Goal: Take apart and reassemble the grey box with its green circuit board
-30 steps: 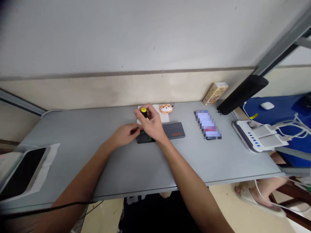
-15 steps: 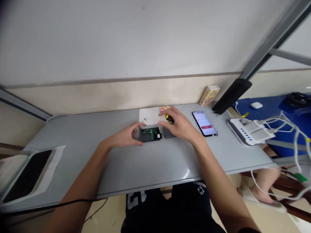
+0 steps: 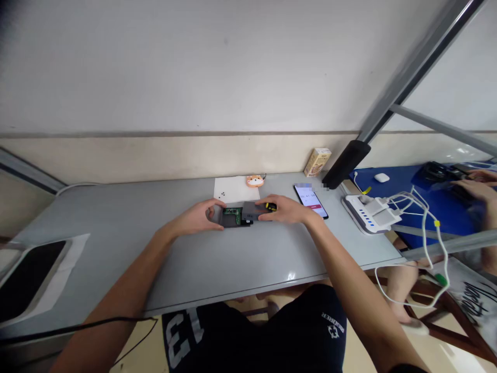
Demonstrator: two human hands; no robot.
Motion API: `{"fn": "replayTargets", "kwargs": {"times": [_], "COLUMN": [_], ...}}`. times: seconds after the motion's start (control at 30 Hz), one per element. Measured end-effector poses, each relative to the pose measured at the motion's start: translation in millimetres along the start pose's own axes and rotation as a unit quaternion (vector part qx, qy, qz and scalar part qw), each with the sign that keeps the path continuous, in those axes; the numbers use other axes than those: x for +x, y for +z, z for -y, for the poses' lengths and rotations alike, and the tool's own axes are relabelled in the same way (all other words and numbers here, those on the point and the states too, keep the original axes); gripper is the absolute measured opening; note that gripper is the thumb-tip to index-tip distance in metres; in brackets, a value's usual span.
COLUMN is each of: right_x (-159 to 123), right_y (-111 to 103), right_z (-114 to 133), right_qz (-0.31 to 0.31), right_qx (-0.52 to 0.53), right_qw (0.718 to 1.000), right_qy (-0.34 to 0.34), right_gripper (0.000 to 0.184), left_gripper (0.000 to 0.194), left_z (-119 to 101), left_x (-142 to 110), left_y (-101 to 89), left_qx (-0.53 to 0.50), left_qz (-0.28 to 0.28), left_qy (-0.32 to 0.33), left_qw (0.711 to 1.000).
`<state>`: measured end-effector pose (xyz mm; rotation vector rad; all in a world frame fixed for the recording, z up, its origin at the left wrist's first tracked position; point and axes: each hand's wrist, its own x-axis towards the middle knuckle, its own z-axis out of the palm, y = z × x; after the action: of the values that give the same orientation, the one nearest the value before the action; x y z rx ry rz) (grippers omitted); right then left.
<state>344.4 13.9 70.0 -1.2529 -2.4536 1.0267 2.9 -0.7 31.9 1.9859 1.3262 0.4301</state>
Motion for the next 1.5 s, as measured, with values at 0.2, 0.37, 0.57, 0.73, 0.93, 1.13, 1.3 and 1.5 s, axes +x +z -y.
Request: {"fn": "replayTargets", "kwargs": {"times": [0.2, 0.37, 0.57, 0.73, 0.93, 1.13, 1.3, 1.5], "right_x": [11.0, 26.2, 48.3, 72.8, 96.3, 100.7, 99.5, 99.6], "right_y": [33.1, 39.0, 14.5, 8.5, 53.9, 67.3, 67.8, 68.8], "right_z": [-1.2, 12.1, 45.7, 32.1, -8.7, -10.9, -7.7, -6.4], "right_qz": [-0.048, -0.034, -0.197, -0.373, -0.427, -0.371, -0.363, -0.343], "right_qx": [-0.048, -0.064, 0.204, 0.494, 0.436, 0.336, 0.313, 0.346], "right_qw": [0.997, 0.994, 0.952, 0.781, 0.788, 0.865, 0.877, 0.873], "right_qy": [-0.043, -0.076, -0.118, -0.084, 0.080, 0.043, 0.030, 0.031], "right_gripper": [0.055, 0.056, 0.030, 0.053, 0.056, 0.051, 0.048, 0.049], "left_gripper": [0.070, 0.090, 0.085, 0.066, 0.047, 0.042, 0.035, 0.037], "left_z": [-12.8, -18.2, -16.6, -20.6, -18.9, -13.7, -15.9, -14.1], "left_x": [1.8, 2.5, 2.1, 0.0, -0.2, -0.5, 1.4, 2.6], "left_y": [9.0, 17.0, 19.3, 19.7, 16.3, 14.8, 15.6, 14.7], "left_qx": [0.042, 0.070, 0.066, 0.059, 0.026, 0.043, 0.049, 0.030], "left_qz": [-0.018, -0.047, -0.063, -0.069, -0.046, -0.068, -0.084, -0.091], "left_qy": [-0.025, 0.030, 0.100, 0.086, 0.068, 0.061, 0.049, 0.048], "left_qw": [0.999, 0.996, 0.991, 0.992, 0.996, 0.995, 0.994, 0.994]}}
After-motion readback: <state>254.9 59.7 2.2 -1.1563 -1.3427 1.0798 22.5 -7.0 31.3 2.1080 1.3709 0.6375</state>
